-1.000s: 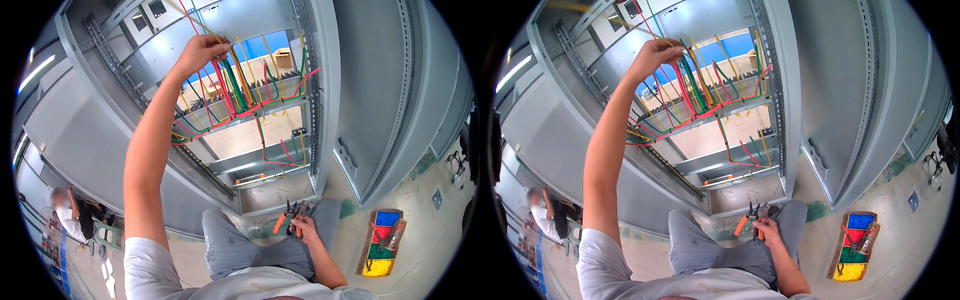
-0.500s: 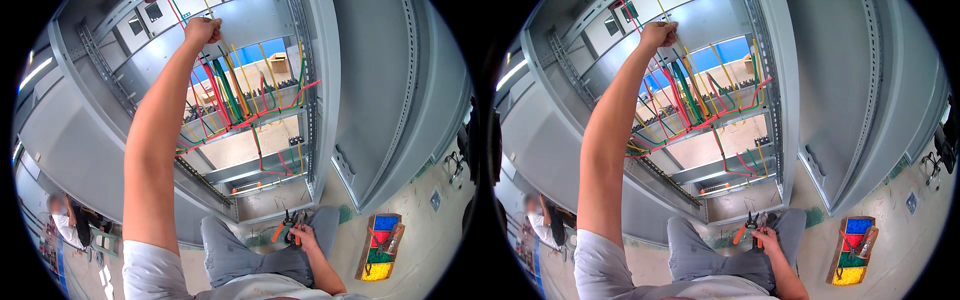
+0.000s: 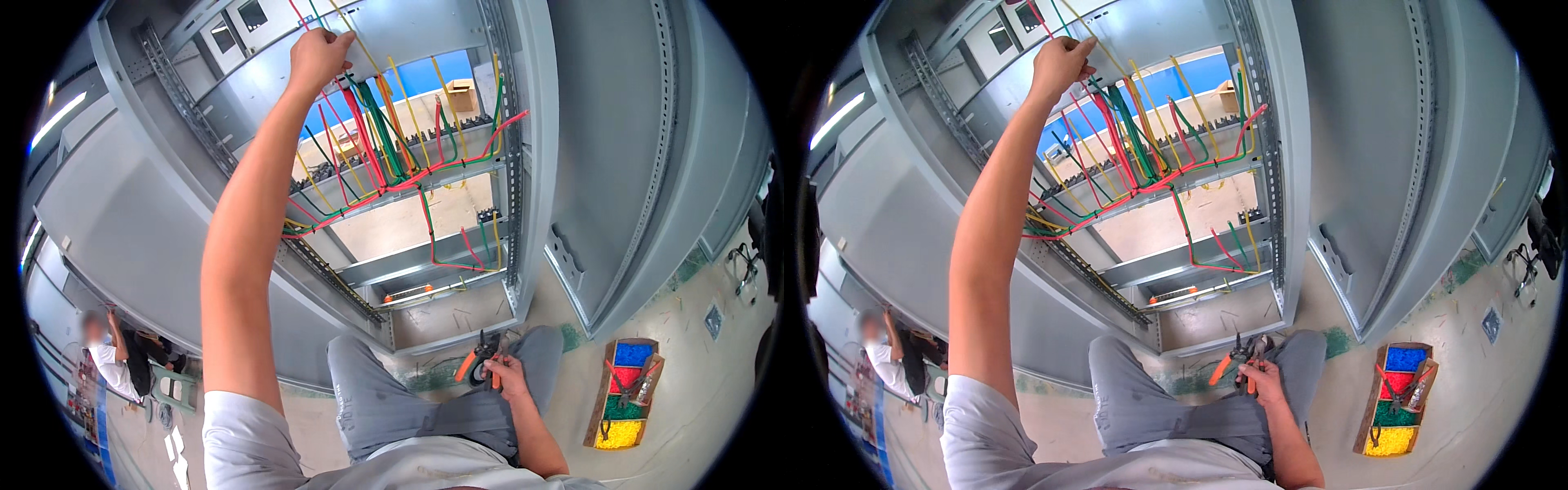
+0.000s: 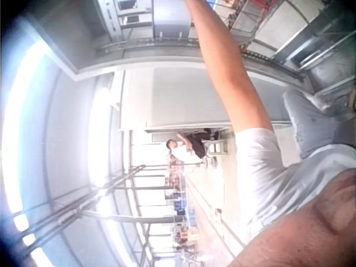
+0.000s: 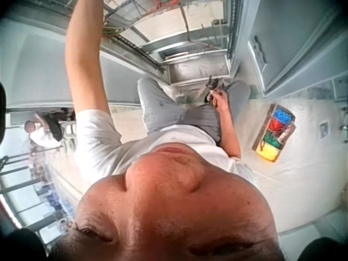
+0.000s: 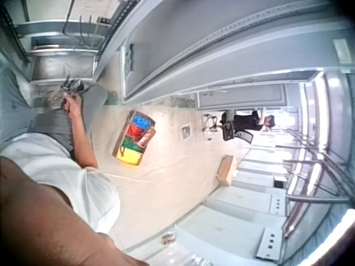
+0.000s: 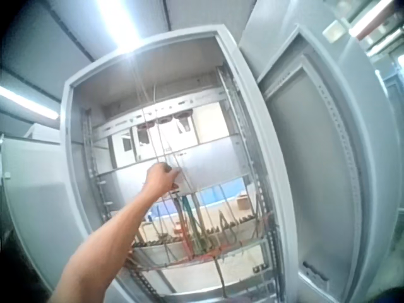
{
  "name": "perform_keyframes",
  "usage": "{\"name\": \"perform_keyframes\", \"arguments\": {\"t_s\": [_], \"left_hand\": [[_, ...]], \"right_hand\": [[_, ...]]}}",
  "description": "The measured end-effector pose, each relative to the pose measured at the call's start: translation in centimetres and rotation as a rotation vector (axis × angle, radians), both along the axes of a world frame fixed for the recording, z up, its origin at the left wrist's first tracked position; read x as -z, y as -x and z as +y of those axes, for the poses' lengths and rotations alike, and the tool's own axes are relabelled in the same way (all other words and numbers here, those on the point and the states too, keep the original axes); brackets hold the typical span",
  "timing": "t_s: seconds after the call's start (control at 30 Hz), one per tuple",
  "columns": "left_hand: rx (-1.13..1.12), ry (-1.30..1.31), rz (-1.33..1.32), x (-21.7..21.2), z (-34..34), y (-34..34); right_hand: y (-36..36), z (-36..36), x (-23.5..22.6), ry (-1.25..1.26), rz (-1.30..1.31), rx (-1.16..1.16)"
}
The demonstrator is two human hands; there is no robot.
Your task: The person installs and organizes colored wires inside an open electrical cabinet. They use pliers to strip wire ends and connect them to terminal blocks, arranging the wires along the cabinet's interior.
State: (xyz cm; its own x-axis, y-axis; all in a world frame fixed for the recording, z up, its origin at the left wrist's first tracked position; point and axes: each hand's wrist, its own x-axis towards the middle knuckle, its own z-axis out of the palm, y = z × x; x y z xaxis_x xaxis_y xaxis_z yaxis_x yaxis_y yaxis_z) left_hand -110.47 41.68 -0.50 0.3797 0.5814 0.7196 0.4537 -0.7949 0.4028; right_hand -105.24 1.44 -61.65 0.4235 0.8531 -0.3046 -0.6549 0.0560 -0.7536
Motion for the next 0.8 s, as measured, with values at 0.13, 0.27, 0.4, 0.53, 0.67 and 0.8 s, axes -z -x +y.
{"name": "perform_keyframes", "arguments": {"t_s": [0.13, 0.27, 0.4, 0.53, 0.67, 0.8], "left_hand": [[-0.042, 0.062, -0.022, 1.0, 1.7, 0.9], [-0.060, 0.270, 0.233, 2.0, 1.8, 1.0], [-0.070, 0.450, 0.380, 2.4, 2.0, 0.1], [-0.109, 0.567, 0.439, 2.1, 3.2, -0.4], [-0.054, 0.638, 0.364, 1.9, 2.8, -2.3], [-0.101, 0.551, 0.348, 1.7, 2.9, -4.1]], "right_hand": [[0.8, 0.6, -1.0, -0.002, -0.062, -0.054], [1.0, 0.6, -0.3, -0.006, -0.067, -0.069], [0.8, 0.6, 0.0, 0.018, -0.023, -0.031], [0.7, 0.6, 0.1, 0.002, -0.031, -0.046], [0.6, 1.0, 0.4, -0.006, -0.032, -0.039], [0.7, 0.9, -0.5, 0.013, -0.055, -0.071]]}}
